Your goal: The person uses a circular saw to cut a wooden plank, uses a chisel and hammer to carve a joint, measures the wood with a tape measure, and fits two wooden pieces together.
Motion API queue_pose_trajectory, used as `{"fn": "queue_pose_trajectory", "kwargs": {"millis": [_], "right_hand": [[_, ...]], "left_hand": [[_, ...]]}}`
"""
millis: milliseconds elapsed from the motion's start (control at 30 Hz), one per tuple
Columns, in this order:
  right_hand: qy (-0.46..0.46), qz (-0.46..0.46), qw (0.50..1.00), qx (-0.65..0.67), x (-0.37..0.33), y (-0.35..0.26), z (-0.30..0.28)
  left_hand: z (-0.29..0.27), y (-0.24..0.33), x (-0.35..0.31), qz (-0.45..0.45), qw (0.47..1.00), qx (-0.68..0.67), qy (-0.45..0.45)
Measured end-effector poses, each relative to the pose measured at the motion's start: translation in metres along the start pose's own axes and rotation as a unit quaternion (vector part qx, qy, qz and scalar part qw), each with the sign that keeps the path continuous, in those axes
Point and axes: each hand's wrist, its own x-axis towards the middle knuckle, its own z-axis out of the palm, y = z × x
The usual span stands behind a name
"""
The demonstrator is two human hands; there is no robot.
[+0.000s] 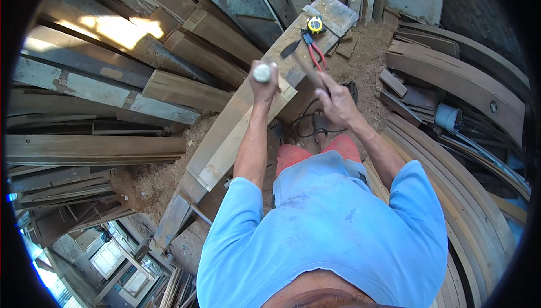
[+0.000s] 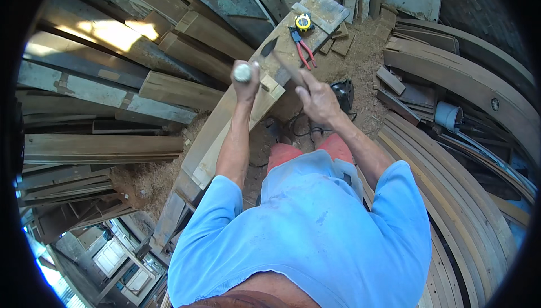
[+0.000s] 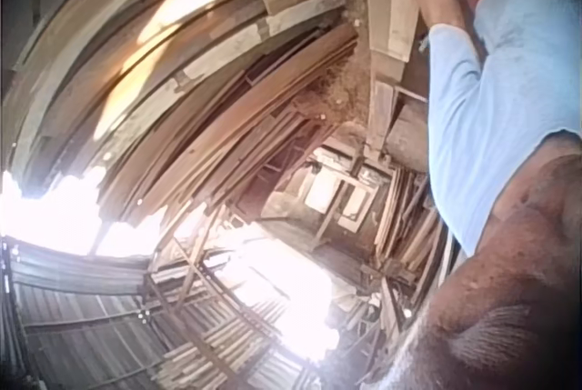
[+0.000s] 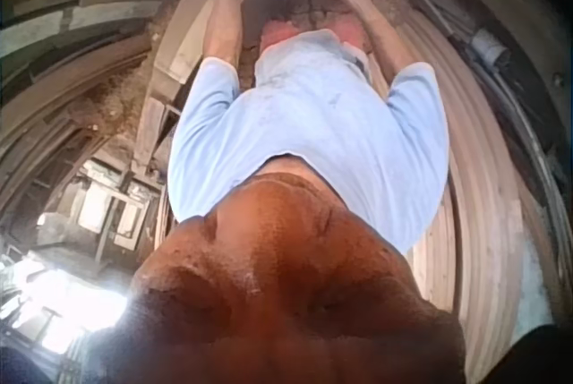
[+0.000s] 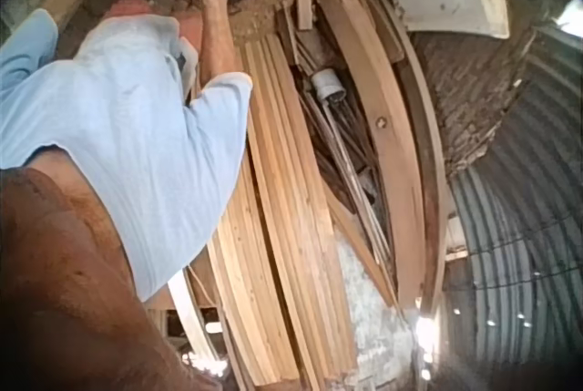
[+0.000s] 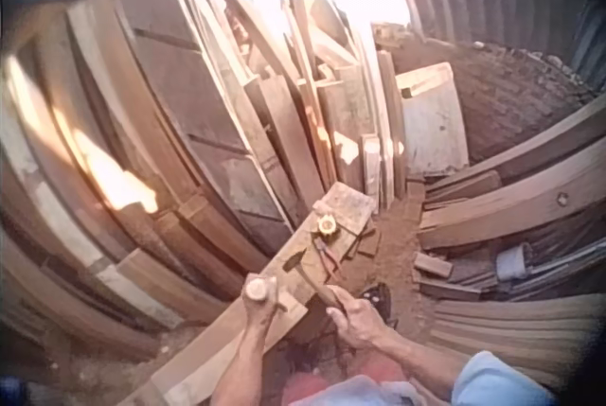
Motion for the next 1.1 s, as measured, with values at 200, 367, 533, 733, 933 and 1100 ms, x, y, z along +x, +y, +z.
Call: {"fn": "queue_pose_trajectory", "kwargs": {"millis": [200,367,533,733,933,1100], "right_hand": [[0.047,0.062,0.985,-0.152,0.033,0.056,0.037],[-0.001,0.054,0.965,-0.256,0.068,0.113,0.083],[-0.061,0.131,0.961,-0.237,0.068,0.130,0.104],[-0.149,0.166,0.945,-0.239,0.057,0.132,0.092],[-0.103,0.170,0.957,-0.210,0.057,0.149,0.096],[-0.067,0.147,0.983,-0.087,0.057,0.080,0.063]], "left_hand": [[-0.044,0.012,0.006,0.028,0.994,-0.032,0.106],[-0.083,0.028,-0.010,0.032,0.981,0.162,-0.099],[-0.079,-0.022,-0.053,-0.031,0.871,0.369,-0.323],[-0.056,-0.051,-0.034,-0.037,0.804,0.426,-0.414],[-0.052,-0.060,0.023,-0.017,0.754,0.522,-0.398],[-0.061,-0.044,0.074,-0.085,0.739,0.566,-0.356]]}}
